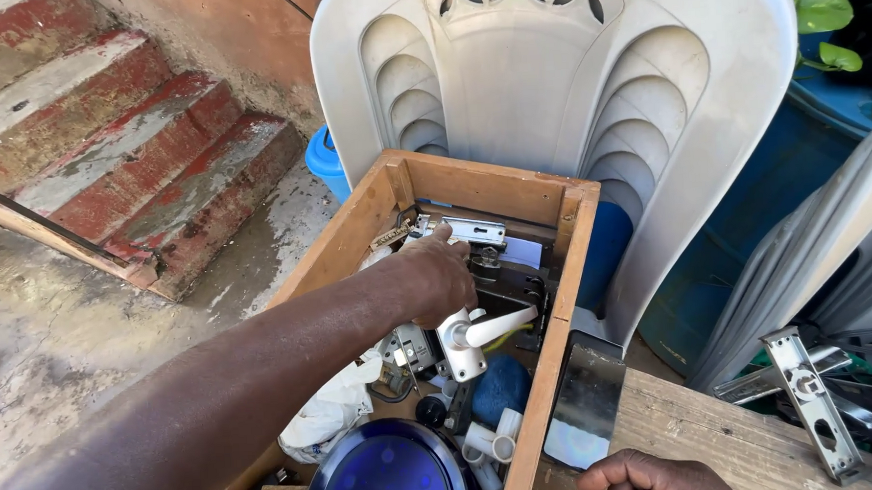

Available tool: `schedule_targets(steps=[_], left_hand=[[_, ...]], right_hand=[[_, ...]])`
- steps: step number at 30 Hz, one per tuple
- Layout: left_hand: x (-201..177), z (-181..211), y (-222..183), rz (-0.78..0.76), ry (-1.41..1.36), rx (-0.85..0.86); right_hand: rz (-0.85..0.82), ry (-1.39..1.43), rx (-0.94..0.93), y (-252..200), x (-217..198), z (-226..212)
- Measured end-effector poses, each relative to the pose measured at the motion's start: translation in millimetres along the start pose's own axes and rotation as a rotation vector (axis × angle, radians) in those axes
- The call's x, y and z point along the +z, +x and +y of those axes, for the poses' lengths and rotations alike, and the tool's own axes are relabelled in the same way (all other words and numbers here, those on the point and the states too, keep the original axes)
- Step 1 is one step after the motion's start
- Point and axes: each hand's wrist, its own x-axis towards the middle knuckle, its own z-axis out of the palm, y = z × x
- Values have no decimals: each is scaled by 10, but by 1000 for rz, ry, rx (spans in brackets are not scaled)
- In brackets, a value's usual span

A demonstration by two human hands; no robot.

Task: Cleaning, sorting, and disassembling various electrical components including a circuit breaker assembly.

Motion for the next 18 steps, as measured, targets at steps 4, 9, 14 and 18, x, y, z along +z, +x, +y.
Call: schedule_targets(steps=[4,9,14,18], left_hand=[[-57,25,-24,-3,44,-12],[-106,133,160,-37,209,-39],[-187,249,171,-77,294,-66],[-325,161,-155,-98,57,-43]], right_hand=[[75,184,32,-236,189,-444],[162,4,65,-470,343,-950],[126,185,14,-542,434,-1225],[147,160,-57,-501,417,-1167]])
